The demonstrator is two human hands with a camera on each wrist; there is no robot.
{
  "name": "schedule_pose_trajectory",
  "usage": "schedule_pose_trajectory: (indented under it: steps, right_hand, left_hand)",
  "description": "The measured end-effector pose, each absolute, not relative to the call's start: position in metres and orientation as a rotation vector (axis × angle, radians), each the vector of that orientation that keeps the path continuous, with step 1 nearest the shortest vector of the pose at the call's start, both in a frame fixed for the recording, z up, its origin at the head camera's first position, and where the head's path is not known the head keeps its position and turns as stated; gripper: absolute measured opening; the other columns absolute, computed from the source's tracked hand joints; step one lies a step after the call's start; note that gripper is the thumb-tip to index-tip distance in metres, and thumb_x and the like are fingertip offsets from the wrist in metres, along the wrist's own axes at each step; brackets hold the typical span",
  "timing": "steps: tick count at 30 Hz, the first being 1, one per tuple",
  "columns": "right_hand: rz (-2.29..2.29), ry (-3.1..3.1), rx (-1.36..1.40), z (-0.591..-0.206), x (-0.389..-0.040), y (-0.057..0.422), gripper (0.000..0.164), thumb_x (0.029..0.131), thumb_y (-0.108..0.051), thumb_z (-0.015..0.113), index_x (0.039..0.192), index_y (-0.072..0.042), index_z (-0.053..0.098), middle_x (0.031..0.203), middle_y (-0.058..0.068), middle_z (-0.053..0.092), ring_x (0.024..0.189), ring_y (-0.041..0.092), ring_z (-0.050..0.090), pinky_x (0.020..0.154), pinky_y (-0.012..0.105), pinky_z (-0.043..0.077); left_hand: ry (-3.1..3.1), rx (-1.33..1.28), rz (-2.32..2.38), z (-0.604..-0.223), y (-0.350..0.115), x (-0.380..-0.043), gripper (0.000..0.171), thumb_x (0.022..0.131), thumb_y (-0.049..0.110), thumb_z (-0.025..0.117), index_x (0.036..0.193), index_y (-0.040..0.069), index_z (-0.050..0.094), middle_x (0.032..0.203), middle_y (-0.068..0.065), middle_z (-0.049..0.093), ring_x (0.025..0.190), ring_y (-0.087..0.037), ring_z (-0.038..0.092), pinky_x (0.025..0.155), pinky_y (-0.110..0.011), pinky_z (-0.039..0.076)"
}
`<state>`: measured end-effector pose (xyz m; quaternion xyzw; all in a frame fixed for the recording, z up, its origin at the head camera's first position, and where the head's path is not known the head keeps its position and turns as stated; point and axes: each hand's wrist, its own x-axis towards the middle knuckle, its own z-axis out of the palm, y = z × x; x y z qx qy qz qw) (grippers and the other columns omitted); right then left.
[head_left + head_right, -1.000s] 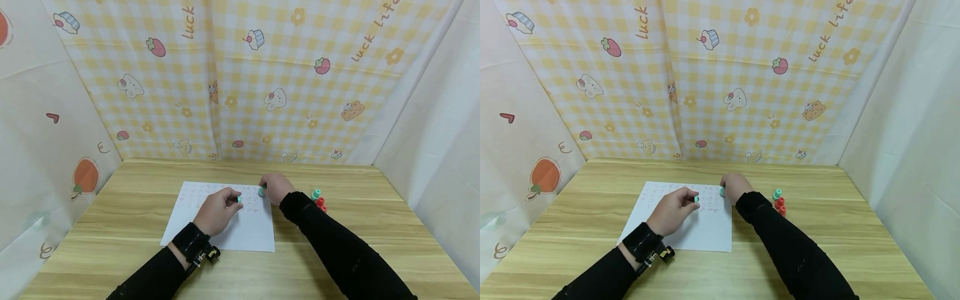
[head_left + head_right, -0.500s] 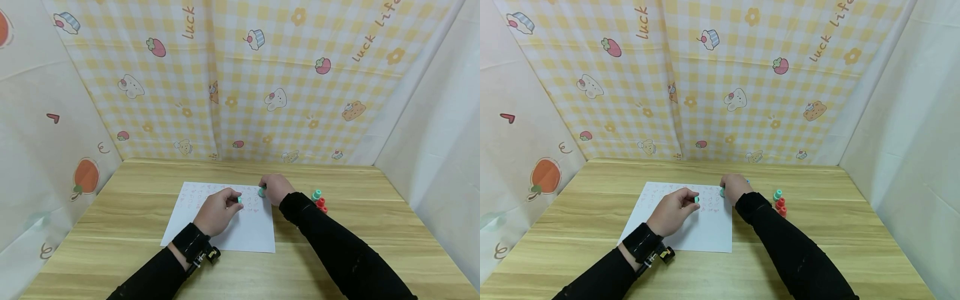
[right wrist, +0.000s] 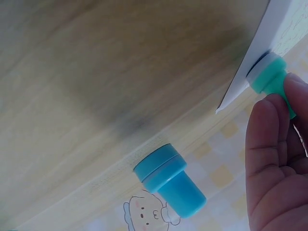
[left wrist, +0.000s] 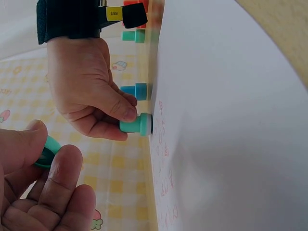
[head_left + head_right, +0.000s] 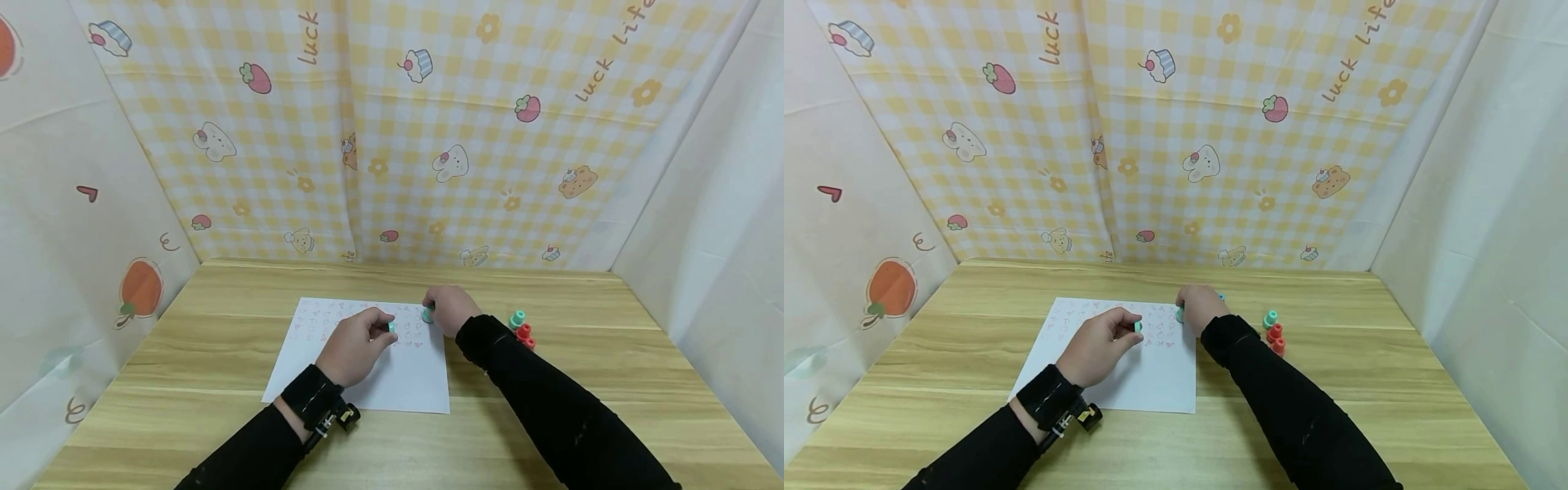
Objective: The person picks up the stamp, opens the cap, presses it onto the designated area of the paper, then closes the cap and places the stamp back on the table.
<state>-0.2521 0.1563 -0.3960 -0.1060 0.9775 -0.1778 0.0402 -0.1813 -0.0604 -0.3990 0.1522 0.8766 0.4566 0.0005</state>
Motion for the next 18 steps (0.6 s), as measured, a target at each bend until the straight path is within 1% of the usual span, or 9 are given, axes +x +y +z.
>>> schedule_pose_trajectory:
  steps: [14,18]
  right_hand:
    - [-0.533,2.991,-0.327,-0.3951,-0.2510,0.1537,0.016,0.099,-0.002,0.070,0.112,-0.006,0.078,0.113,0.010,0.078,0.106,0.027,0.072,0.097,0.041,0.059]
    - [-0.533,2.992,-0.339,-0.3961,-0.2509,0.1542,0.016,0.098,-0.001,0.071,0.112,-0.006,0.078,0.112,0.010,0.078,0.104,0.027,0.072,0.096,0.041,0.059]
  left_hand:
    - [2.744,0.470,1.433,-0.3988,-0.0610,-0.1813,0.020,0.099,0.017,0.075,0.119,0.015,0.073,0.099,0.009,0.076,0.091,-0.006,0.068,0.089,-0.040,0.057]
    - [2.751,0.476,1.425,-0.3990,-0.0610,-0.1813,0.020,0.099,0.017,0.075,0.119,0.014,0.073,0.098,0.009,0.076,0.091,-0.006,0.068,0.088,-0.039,0.057]
